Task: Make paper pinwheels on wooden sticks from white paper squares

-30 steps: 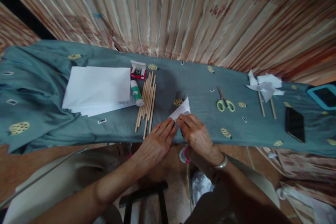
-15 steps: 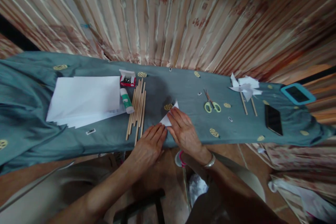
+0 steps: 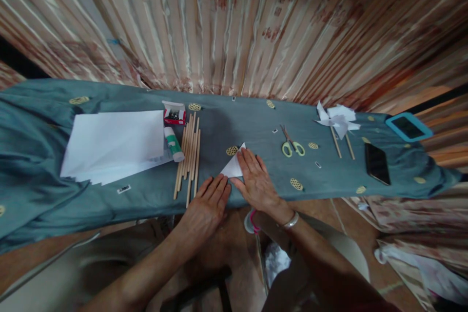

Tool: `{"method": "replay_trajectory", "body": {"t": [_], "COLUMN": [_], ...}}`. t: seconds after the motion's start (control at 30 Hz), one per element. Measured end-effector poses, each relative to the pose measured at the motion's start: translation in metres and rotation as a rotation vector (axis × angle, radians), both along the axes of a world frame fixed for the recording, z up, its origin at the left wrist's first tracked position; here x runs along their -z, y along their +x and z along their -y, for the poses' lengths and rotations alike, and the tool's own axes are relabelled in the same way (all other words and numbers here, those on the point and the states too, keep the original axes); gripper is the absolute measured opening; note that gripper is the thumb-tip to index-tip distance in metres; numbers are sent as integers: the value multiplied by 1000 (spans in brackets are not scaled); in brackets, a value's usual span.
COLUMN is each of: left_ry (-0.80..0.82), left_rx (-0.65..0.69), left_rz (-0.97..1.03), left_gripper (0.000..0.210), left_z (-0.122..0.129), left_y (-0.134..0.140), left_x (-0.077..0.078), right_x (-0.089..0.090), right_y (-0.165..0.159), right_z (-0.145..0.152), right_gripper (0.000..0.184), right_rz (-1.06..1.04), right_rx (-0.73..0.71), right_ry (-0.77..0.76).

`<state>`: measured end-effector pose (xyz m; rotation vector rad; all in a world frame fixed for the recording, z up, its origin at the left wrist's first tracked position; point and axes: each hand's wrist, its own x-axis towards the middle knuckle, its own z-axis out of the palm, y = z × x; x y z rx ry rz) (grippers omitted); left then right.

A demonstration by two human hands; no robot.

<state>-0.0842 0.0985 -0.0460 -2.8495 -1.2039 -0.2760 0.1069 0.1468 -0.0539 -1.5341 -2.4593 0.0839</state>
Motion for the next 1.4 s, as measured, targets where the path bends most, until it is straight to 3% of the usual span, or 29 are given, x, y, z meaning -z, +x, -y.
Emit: {"method": "replay_trajectory", "body": {"t": [0.23, 0.5, 0.87, 1.03, 1.4], "left_ry": [-89, -186, -159, -171, -152], "left_rx": [-25, -121, -113, -104, -101], "left_rz": [4, 29, 36, 45, 50], "left_gripper": [41, 49, 41, 41, 40], "left_z": [-4, -19, -25, -27, -27], "left_y": [0, 8, 9, 10, 10], "left_x": [-8, -26, -23, -24, -23], "right_x": [0, -12, 0, 0, 0], "right_y": [-1, 6, 19, 18, 4], "right_z": [-1, -14, -24, -31, -86], "right_gripper": [65, 44, 48, 61, 57], "right_rz": [-19, -148, -191, -231, -269], "right_rx": [21, 45, 129, 205, 428], "right_ry": [-20, -20, -114, -138, -70]}}
